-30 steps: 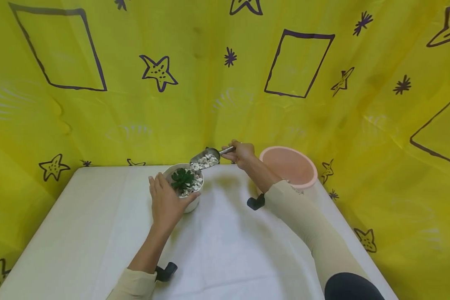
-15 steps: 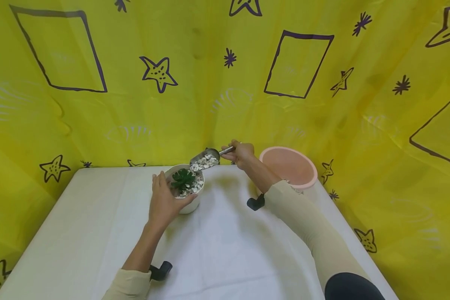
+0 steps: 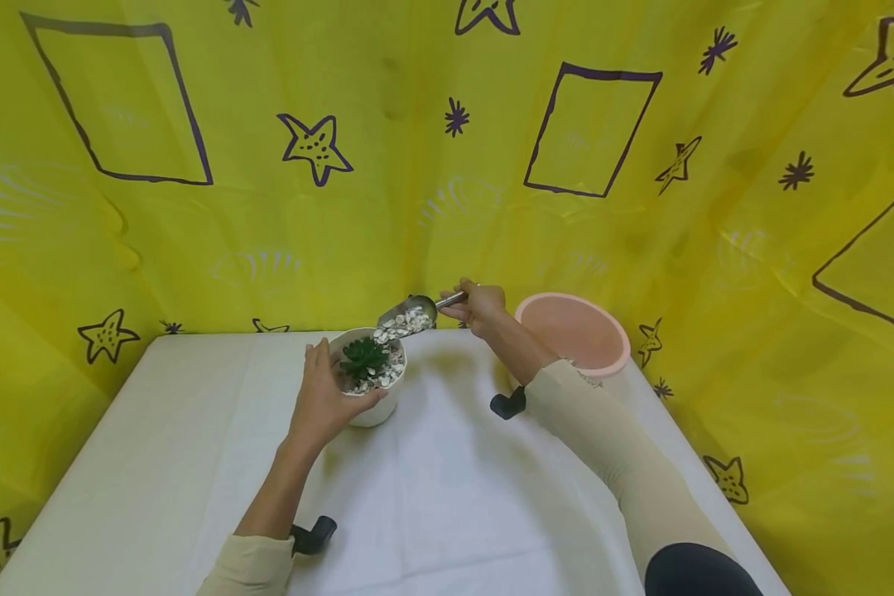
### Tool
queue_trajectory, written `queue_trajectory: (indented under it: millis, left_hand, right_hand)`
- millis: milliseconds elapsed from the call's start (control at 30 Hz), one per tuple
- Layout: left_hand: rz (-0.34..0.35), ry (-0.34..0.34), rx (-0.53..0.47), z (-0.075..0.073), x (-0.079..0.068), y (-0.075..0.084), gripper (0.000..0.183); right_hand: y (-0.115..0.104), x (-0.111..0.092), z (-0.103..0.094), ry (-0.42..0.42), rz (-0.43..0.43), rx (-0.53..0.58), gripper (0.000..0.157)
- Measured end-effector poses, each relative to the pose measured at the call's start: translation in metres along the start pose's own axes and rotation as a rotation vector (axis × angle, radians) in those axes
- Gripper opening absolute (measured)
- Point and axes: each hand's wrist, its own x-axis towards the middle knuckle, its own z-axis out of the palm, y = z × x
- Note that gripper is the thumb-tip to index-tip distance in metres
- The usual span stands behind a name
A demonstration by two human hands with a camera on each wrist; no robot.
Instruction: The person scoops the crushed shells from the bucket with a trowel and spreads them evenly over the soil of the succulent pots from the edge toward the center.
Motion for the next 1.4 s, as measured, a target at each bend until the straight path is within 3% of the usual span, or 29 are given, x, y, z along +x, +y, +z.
queue_trajectory:
  millis: [200, 433, 567, 700, 900, 1000, 1200, 1400]
  left_hand:
    - [0.010, -0.037, -0.025, -0.003, 0.002, -0.001, 0.127]
    - [-0.007, -0.146, -0.050, -0.013, 0.007, -0.001, 0.128]
    - [-0.011, -0.166, -0.055, -0.015, 0.008, -0.002, 0.128]
    - [-0.056, -0.093, -0.055, -0.009, 0.002, 0.000, 0.132]
    - [-0.167, 0.101, -0.070, 0.011, -0.010, 0.013, 0.140]
    - [-0.195, 0.161, -0.067, 0.020, -0.011, 0.018, 0.140]
    - [-0.209, 0.186, -0.073, 0.028, -0.013, 0.018, 0.135]
    - [-0.155, 0.197, -0.050, 0.027, -0.013, 0.015, 0.132]
  right_hand:
    - [0.001, 0.002, -0.002, 0.016, 0.002, 0.001, 0.028]
    - [0.003, 0.004, -0.003, 0.014, 0.005, 0.011, 0.029]
    - [0.003, 0.005, -0.003, 0.015, 0.009, 0.019, 0.030]
    - [0.004, 0.005, -0.004, 0.008, 0.011, 0.028, 0.035]
    - [0.004, 0.008, -0.004, 0.014, 0.013, 0.044, 0.039]
    - [0.003, 0.009, -0.003, 0.016, 0.008, 0.047, 0.038]
    - [0.004, 0.005, -0.002, 0.024, 0.004, 0.039, 0.030]
    - [0.003, 0.001, -0.002, 0.018, -0.006, 0.060, 0.025]
